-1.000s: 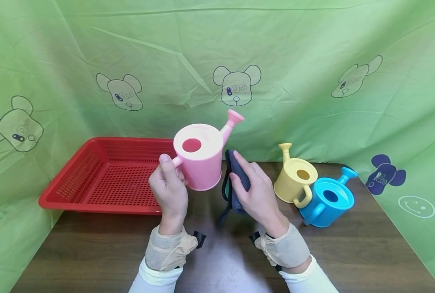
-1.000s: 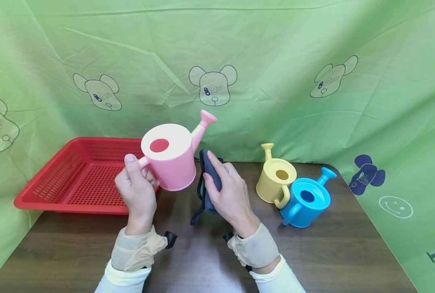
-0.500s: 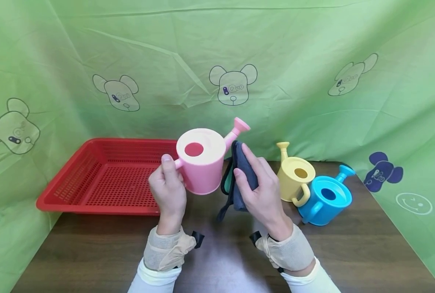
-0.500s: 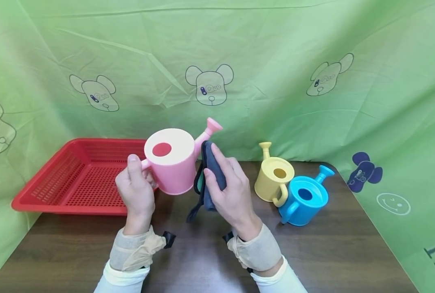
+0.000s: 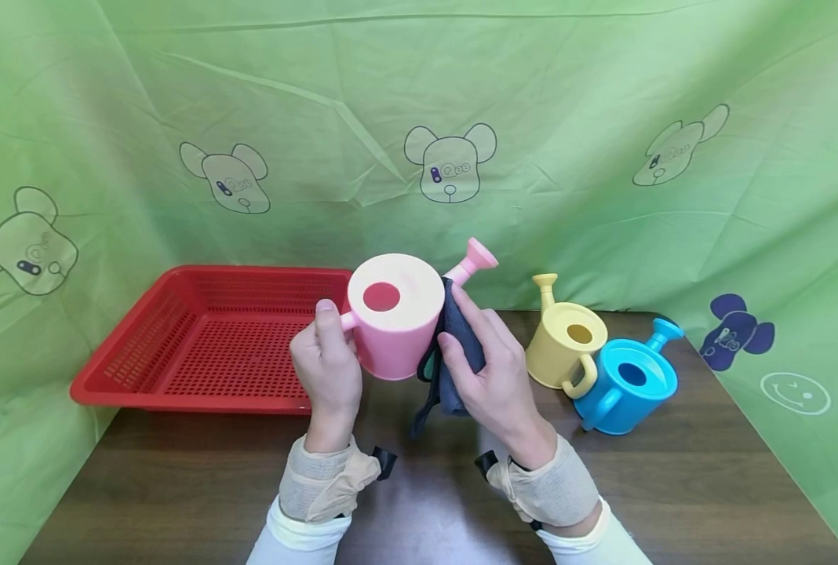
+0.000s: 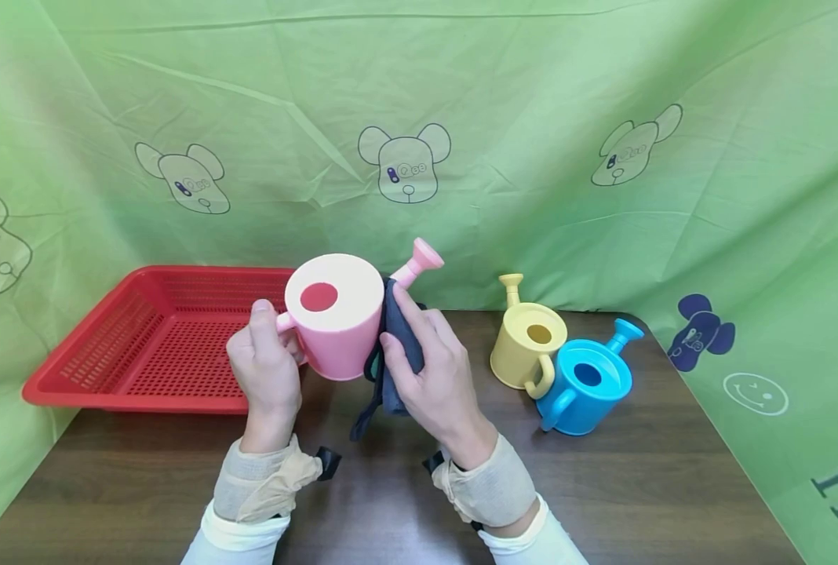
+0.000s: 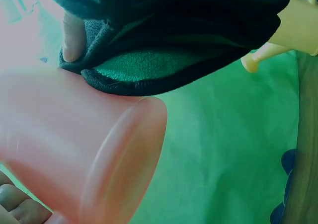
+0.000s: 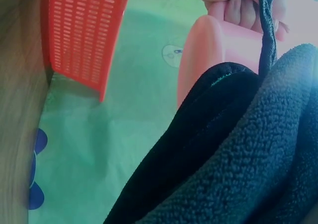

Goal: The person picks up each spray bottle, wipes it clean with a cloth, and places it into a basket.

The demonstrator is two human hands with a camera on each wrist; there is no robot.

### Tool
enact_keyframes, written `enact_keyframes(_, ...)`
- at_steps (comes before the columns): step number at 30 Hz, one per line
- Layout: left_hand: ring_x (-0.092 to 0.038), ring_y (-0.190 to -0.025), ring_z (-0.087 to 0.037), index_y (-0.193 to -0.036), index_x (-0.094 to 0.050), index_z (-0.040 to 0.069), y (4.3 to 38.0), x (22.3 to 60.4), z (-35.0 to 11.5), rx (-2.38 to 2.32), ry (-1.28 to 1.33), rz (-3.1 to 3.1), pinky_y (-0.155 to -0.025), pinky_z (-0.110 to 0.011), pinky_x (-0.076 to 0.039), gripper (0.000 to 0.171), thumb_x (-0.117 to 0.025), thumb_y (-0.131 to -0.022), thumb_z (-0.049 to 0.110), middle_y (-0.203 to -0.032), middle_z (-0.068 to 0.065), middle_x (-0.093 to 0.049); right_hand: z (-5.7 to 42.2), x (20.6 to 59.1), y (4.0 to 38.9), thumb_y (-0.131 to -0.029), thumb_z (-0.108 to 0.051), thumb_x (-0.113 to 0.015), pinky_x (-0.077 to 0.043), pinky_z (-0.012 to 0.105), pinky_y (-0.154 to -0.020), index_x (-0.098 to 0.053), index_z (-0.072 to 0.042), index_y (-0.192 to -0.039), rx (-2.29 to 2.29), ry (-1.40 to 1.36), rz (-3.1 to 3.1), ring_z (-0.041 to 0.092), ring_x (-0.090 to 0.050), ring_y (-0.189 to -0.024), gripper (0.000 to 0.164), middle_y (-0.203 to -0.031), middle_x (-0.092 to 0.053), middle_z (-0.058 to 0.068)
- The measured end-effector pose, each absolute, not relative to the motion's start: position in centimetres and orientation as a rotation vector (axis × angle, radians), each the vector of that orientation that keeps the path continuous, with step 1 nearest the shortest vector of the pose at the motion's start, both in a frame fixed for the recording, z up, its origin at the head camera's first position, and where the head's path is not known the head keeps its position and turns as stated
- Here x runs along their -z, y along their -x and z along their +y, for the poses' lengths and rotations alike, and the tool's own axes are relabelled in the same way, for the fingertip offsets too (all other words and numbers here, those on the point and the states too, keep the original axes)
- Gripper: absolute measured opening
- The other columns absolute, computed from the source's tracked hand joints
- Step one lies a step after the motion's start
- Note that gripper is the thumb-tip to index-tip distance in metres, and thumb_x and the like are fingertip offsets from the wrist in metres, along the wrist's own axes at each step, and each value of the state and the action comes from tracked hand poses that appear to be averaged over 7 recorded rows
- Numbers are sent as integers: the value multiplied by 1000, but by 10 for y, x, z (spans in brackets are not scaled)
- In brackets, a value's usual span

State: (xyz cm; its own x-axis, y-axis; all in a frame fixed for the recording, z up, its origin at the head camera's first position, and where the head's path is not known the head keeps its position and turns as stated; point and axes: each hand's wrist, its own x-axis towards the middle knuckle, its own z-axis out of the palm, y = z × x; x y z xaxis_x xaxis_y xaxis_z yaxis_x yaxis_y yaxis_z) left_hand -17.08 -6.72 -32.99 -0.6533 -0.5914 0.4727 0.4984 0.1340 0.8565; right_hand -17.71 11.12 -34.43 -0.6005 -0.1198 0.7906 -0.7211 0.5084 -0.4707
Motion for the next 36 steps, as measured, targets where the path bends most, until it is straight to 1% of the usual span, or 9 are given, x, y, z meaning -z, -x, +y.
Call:
enact_keyframes(5,-28,-38,-15,-47,-36,5,171,329,-67,1737,-92,-1534,-39,-24,-22,59,-43,-98,35,-41,-6,-33,110,344,177,-88,-24,-63,-47,25,-65,-49,-22,-142,-1090,-719,-2056,7,-52,-83,55,-98,-60,0)
enact_keyframes(10,-30,-39,-15,-49,-37,3,171,328,-69,1790,-39,-1457,-40,-22,-27,58,-43,-98,34,-43,-16,-34,110,345,177,-88,-25,-63,-48,27,-67,-49,-20,-142,-1078,-758,-2090,8,-53,-84,56,-99,-60,-1)
enact_keyframes(12,-31,-39,-15,-50,-38,2,171,327,-69,1799,-16,-1431,-39,-22,-28,58,-43,-98,34,-44,-19,-34,110,345,178,-89,-26,-62,-48,27,-68,-48,-21,-143,-1069,-771,-2108,7,-54,-85,56,-100,-60,-1)
enact_keyframes(14,-32,-39,-15,-50,-38,2,171,326,-70,1801,10,-1413,-39,-22,-29,58,-42,-98,34,-44,-18,-35,110,346,178,-89,-28,-61,-48,27,-69,-47,-22,-143,-1060,-780,-2132,6,-54,-86,56,-101,-60,-2)
enact_keyframes(17,-33,-39,-15,-52,-39,2,170,325,-72,1799,33,-1398,-39,-24,-30,57,-42,-99,34,-44,-14,-37,110,347,178,-91,-32,-59,-48,26,-70,-45,-24,-144,-1050,-790,-2172,4,-53,-88,56,-104,-59,-3)
enact_keyframes(21,-33,-40,-18,-53,-39,2,169,323,-74,1810,57,-1360,-39,-25,-31,55,-43,-98,34,-45,-11,-37,110,349,178,-92,-36,-56,-48,25,-69,-43,-27,-145,-1024,-790,-2218,4,-52,-87,55,-103,-59,-5)
enact_keyframes(25,-31,-40,-17,-54,-36,2,169,322,-75,1818,90,-1317,-39,-24,-30,53,-43,-98,32,-45,-10,-35,110,351,178,-92,-37,-56,-47,25,-68,-44,-28,-144,-989,-785,-2240,3,-51,-85,54,-101,-59,-6)
enact_keyframes(31,-26,-38,-14,-58,-32,4,169,321,-75,1820,141,-1265,-37,-24,-21,50,-42,-98,31,-43,-5,-31,110,352,179,-92,-36,-55,-46,26,-68,-45,-27,-144,-953,-784,-2256,3,-51,-84,53,-99,-59,-6)
enact_keyframes(36,-24,-37,-12,-57,-30,5,169,320,-75,1812,190,-1226,-36,-25,-18,49,-41,-99,27,-42,-3,-29,112,354,181,-92,-36,-56,-45,26,-67,-46,-27,-143,-915,-771,-2276,3,-50,-81,52,-95,-58,-7)
